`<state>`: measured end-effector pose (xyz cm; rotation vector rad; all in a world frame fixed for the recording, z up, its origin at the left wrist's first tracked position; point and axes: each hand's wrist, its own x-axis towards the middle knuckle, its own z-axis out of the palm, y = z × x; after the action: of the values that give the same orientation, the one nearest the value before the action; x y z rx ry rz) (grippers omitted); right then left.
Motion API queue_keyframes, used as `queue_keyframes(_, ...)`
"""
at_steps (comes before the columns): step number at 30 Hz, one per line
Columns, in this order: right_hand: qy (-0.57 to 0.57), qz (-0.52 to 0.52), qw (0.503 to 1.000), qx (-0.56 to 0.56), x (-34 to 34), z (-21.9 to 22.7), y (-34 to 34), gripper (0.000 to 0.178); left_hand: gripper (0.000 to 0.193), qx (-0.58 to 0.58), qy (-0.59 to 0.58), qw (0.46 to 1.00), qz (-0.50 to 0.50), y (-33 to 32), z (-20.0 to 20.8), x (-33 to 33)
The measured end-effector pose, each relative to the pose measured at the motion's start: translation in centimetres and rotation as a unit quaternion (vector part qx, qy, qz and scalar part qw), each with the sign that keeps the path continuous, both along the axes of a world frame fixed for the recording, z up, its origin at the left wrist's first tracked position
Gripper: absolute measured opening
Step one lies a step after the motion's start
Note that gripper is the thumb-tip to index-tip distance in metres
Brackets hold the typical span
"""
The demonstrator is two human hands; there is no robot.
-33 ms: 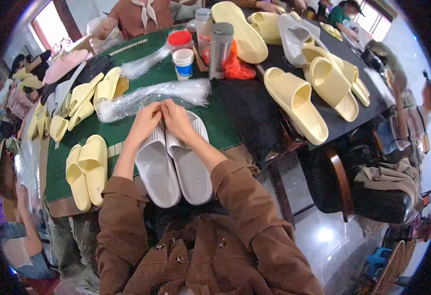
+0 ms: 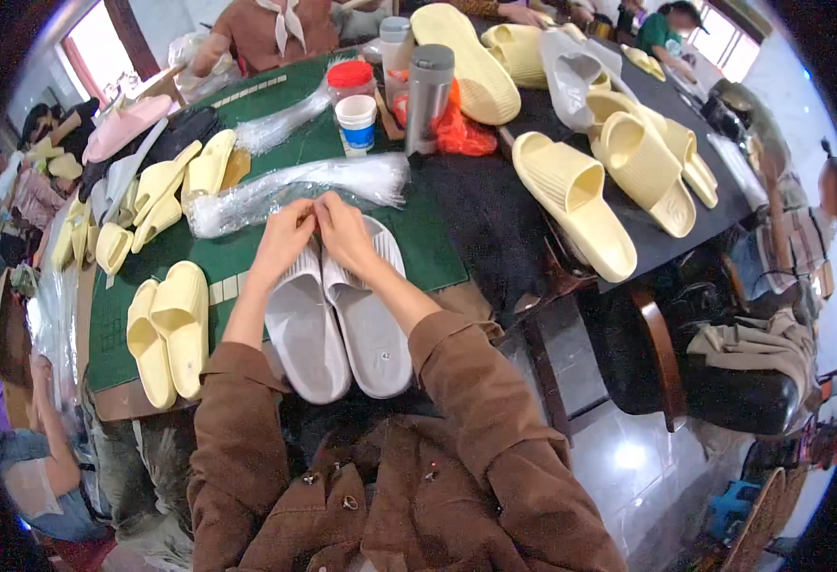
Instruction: The person sits at a table in a workshop and assembles yellow and white plastic slippers. They pick up pairs of slippers, insert small fasteners into the straps, and place the finished pairs on the table. Other workers are visible in the background performing similar tasks.
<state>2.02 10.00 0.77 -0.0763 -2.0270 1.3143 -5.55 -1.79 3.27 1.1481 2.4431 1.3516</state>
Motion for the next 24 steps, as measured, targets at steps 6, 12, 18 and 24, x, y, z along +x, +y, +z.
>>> queue_keyframes(6, -0.004, -0.028, 1.0, 0.012, 0.3, 0.3, 0.2, 0.01, 0.014, 0.046, 0.0, 0.996, 0.071, 0.3, -0.1, 1.5)
queue_keyframes(12, -0.014, 0.003, 0.992, -0.129, 0.5, 0.5, -0.5, 0.008, 0.011, 0.101, 0.055, 0.987, 0.11, 0.2, -0.3, 2.6)
queue_keyframes(18, -0.038, 0.044, 0.988, -0.144, 0.1, -0.3, 0.4, 0.013, 0.012, 0.133, 0.016, 0.986, 0.101, 0.4, -0.7, 2.2)
queue_keyframes(24, -0.065, 0.007, 0.995, -0.077, 0.6, 0.1, -0.1, 0.016, 0.012, 0.15, 0.051, 0.98, 0.118, 0.3, -0.6, 2.8)
